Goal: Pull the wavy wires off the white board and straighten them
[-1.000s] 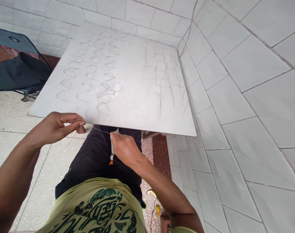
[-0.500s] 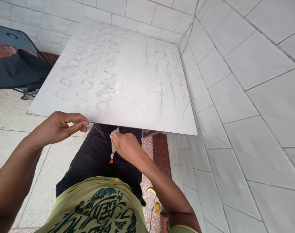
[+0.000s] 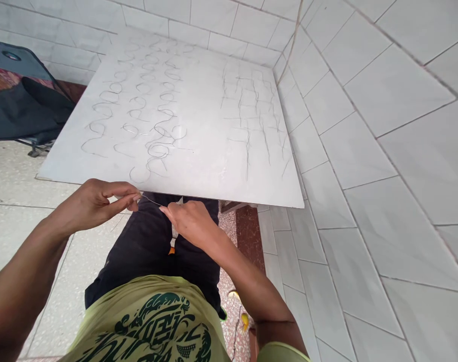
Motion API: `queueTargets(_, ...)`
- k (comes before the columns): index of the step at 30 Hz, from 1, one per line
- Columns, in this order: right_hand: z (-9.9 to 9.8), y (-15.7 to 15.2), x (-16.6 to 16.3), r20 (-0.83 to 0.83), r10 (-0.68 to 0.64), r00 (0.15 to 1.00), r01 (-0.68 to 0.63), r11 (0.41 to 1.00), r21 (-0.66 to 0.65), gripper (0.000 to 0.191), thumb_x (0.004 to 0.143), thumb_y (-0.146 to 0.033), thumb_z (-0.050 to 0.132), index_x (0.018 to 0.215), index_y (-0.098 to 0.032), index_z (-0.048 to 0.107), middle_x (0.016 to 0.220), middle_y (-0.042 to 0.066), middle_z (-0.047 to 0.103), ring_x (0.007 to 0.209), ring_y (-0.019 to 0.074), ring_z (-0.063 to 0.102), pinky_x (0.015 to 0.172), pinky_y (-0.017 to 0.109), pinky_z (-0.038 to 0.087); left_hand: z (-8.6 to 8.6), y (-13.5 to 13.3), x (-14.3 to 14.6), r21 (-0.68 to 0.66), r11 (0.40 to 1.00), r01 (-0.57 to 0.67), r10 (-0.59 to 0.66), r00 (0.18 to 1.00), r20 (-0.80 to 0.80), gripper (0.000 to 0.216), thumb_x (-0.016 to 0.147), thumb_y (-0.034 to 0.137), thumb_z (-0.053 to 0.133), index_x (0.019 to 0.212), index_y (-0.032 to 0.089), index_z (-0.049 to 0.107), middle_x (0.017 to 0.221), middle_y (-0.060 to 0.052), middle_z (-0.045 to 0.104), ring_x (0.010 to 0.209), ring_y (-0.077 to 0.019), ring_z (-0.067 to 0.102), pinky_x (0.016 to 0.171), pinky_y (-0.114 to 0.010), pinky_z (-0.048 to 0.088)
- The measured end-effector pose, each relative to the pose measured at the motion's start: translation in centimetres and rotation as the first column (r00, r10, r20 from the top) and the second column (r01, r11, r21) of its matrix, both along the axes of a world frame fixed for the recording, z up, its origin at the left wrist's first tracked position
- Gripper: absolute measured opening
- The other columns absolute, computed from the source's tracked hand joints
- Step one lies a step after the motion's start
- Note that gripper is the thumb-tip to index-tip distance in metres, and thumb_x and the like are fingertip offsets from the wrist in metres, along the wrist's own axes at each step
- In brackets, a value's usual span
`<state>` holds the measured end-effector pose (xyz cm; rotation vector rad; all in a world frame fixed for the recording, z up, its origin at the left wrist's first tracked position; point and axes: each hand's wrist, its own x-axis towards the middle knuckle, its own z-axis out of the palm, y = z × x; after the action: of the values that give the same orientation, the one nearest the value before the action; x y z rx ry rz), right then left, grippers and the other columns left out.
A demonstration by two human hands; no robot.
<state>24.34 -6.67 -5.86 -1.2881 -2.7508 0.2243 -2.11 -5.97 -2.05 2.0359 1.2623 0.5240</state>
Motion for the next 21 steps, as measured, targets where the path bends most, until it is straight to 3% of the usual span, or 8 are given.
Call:
queueTargets(7,1.3,-0.3,-0.4,-0.014,0.057,0.998,-0.058,0.99,-0.13,0.055,0.115,-0.049,0.031,0.094,-0.016,0.07,0.078,0.005,0.074,0.066,0.0156,0.062,0.061,0.033,0.018,0.2,-0.4,0.4,-0.013,1.0,0.025,-0.025,0.999,-0.026,0.032,0.104,0.046,0.055,0.092,0.023,0.074,0.08,0.005,0.076,0.06,-0.0099,0.059,0.059,-0.022,0.041)
queueTargets(10,1.6,0.0,-0.9,0.009,0.016,1.0,-0.015,0.995,-0.097,0.057,0.115,-0.05,0.028,0.096,-0.016,0.07,0.08,0.006,0.075,0.065,0.0164,0.063,0.061,0.033,0.018,0.1,-0.2,0.7,-0.012,0.997,0.074,-0.075,0.997,-0.03,0.032,0.104,0.045,0.054,0.093,0.023,0.073,0.079,0.004,0.075,0.06,-0.0097,0.059,0.059,-0.022,0.041)
queueTargets(16,0.1,0.2,-2.0,0.004,-0.062,0.998,0.062,0.998,0.001,0.063,0.116,-0.048,0.022,0.091,-0.014,0.069,0.068,0.008,0.071,0.059,0.0171,0.06,0.06,0.033,0.02,-0.3,-0.1,1.1,0.046,0.992,0.115,-0.114,0.993,-0.024,0.032,0.106,0.043,0.052,0.092,0.021,0.072,0.079,0.002,0.074,0.064,-0.0112,0.062,0.062,-0.023,0.043)
queueTargets(21,0.6,0.6,0.0,-0.149,-0.003,0.989,-0.025,0.982,-0.185,0.049,0.115,-0.047,0.032,0.104,-0.016,0.068,0.078,0.005,0.073,0.07,0.0174,0.066,0.063,0.029,0.032,0.1,0.3,0.6,-0.023,0.999,0.043,-0.043,0.999,0.005,0.032,0.103,0.045,0.056,0.089,0.022,0.074,0.076,0.003,0.074,0.061,-0.0118,0.059,0.058,-0.024,0.041)
